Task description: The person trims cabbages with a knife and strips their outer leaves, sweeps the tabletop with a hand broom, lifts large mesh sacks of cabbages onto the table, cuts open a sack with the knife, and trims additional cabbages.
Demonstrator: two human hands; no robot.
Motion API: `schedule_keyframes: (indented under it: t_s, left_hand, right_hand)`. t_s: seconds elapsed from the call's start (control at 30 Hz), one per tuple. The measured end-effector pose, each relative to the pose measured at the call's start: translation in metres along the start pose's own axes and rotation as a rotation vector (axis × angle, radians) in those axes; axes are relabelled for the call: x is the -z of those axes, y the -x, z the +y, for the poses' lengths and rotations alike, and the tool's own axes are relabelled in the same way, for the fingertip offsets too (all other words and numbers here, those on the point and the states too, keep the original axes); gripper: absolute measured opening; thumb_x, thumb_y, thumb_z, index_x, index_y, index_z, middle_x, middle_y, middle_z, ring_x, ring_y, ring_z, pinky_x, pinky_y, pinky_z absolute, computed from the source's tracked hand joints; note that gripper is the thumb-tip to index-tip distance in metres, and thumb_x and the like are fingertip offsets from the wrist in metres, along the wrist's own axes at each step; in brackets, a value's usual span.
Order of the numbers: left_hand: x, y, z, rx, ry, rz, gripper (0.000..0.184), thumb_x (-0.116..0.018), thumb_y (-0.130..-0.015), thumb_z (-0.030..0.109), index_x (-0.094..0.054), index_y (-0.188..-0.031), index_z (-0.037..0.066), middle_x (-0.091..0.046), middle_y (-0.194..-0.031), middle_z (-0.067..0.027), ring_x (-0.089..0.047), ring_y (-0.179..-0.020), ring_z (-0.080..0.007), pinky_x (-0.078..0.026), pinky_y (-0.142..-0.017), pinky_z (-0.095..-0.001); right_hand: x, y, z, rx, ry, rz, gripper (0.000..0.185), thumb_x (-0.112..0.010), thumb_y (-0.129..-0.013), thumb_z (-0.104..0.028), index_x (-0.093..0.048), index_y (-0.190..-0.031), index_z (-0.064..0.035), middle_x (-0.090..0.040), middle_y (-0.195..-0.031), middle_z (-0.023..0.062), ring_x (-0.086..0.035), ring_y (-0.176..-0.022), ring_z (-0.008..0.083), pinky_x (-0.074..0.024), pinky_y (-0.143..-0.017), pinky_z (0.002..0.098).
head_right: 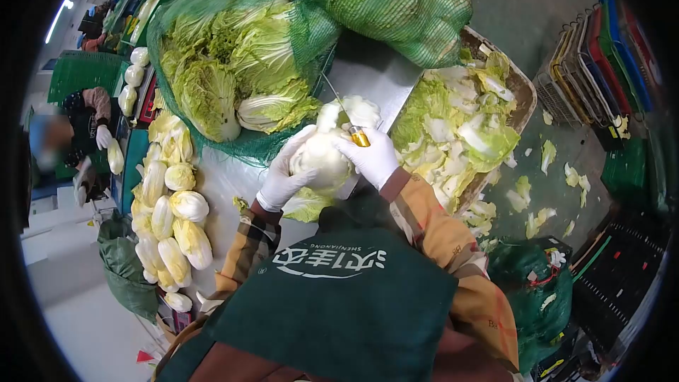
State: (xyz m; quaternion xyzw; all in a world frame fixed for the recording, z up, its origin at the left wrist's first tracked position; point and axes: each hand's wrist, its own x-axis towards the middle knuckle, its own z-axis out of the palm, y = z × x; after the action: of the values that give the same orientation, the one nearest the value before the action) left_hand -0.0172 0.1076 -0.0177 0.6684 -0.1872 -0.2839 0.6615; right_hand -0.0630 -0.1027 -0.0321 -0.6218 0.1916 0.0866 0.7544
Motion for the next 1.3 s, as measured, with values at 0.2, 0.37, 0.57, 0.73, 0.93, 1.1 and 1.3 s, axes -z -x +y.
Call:
schedule_keyframes:
  t_s: [0.2, 0.37, 0.57, 0.73, 0.93, 1.1, 1.3]
  left_hand:
    - [0.013, 0.023, -0.012, -0.002, -0.553, -0.212, 0.087, -0.079, -0.073, 0.015, -0.034, -0.145, -0.001, -0.027, -0.152, -0.0164, -0.032, -0.139, -0.0246, -0.026, -0.114, -0.0333]
    - [0.030, 0.053, -0.093, 0.072, -1.185, -0.382, 0.101, -0.087, -0.059, 0.030, -0.038, -0.142, 0.005, -0.038, -0.145, -0.0192, -0.039, -0.133, -0.0350, -0.035, -0.109, -0.0388]
    - [-0.001, 0.011, 0.030, -0.207, -0.793, 0.144, 0.086, -0.087, -0.062, 0.019, -0.042, -0.134, 0.001, -0.048, -0.132, -0.0161, -0.044, -0.126, -0.0308, -0.034, -0.108, -0.0381]
    - [0.009, 0.008, 0.004, -0.144, -0.402, 0.165, 0.094, -0.085, -0.066, 0.013, -0.032, -0.143, 0.002, -0.044, -0.135, -0.0142, -0.045, -0.126, -0.0256, -0.038, -0.106, -0.0372]
    - [0.044, 0.031, 0.004, -0.138, 0.525, 0.397, 0.080, -0.075, -0.078, 0.011, -0.030, -0.143, 0.003, -0.048, -0.135, -0.0151, -0.051, -0.123, -0.0276, -0.043, -0.105, -0.0428]
    - [0.046, 0.032, 0.030, -0.231, 0.800, 0.315, 0.071, -0.066, -0.087, 0.011, -0.027, -0.146, 0.003, -0.045, -0.141, -0.0176, -0.047, -0.128, -0.0315, -0.041, -0.108, -0.0475]
    - [0.024, 0.007, 0.039, -0.246, 1.013, 0.216, 0.075, -0.068, -0.087, 0.032, -0.029, -0.146, 0.008, -0.041, -0.144, -0.0151, -0.042, -0.132, -0.0325, -0.037, -0.109, -0.0525]
  right_hand:
    - [0.013, -0.006, 0.003, -0.037, -0.008, 0.026, 0.039, -0.073, -0.084, -0.025, -0.063, -0.111, 0.0016, -0.061, -0.075, 0.0014, -0.051, -0.051, 0.0055, -0.0411, -0.045, 0.0217]
    - [0.009, -0.006, -0.009, -0.091, -0.050, 0.072, 0.035, -0.073, -0.085, -0.026, -0.064, -0.109, -0.0014, -0.059, -0.072, 0.0002, -0.047, -0.045, 0.0062, -0.0392, -0.041, 0.0218]
    - [-0.020, -0.006, -0.008, 0.023, -0.027, -0.038, 0.033, -0.074, -0.084, -0.025, -0.065, -0.104, -0.0010, -0.060, -0.073, 0.0006, -0.051, -0.048, 0.0065, -0.0434, -0.045, 0.0223]
    - [-0.001, -0.009, -0.004, 0.022, 0.069, 0.151, 0.034, -0.072, -0.084, -0.024, -0.065, -0.105, 0.0002, -0.064, -0.076, 0.0040, -0.061, -0.060, 0.0075, -0.0473, -0.050, 0.0228]
    - [0.125, -0.015, 0.064, 0.189, 0.504, 0.683, 0.040, -0.072, -0.081, -0.026, -0.065, -0.105, 0.0056, -0.069, -0.084, 0.0139, -0.065, -0.074, 0.0178, -0.0518, -0.069, 0.0305]
    - [0.087, -0.001, 0.048, 0.402, 0.409, 0.603, 0.044, -0.072, -0.085, -0.025, -0.060, -0.117, 0.0031, -0.069, -0.095, 0.0086, -0.064, -0.066, 0.0154, -0.0519, -0.061, 0.0279]
    - [-0.005, 0.047, -0.046, 0.064, -0.260, -0.066, 0.047, -0.073, -0.087, -0.022, -0.054, -0.123, 0.0014, -0.062, -0.079, 0.0015, -0.055, -0.049, 0.0049, -0.0358, -0.039, 0.0173]
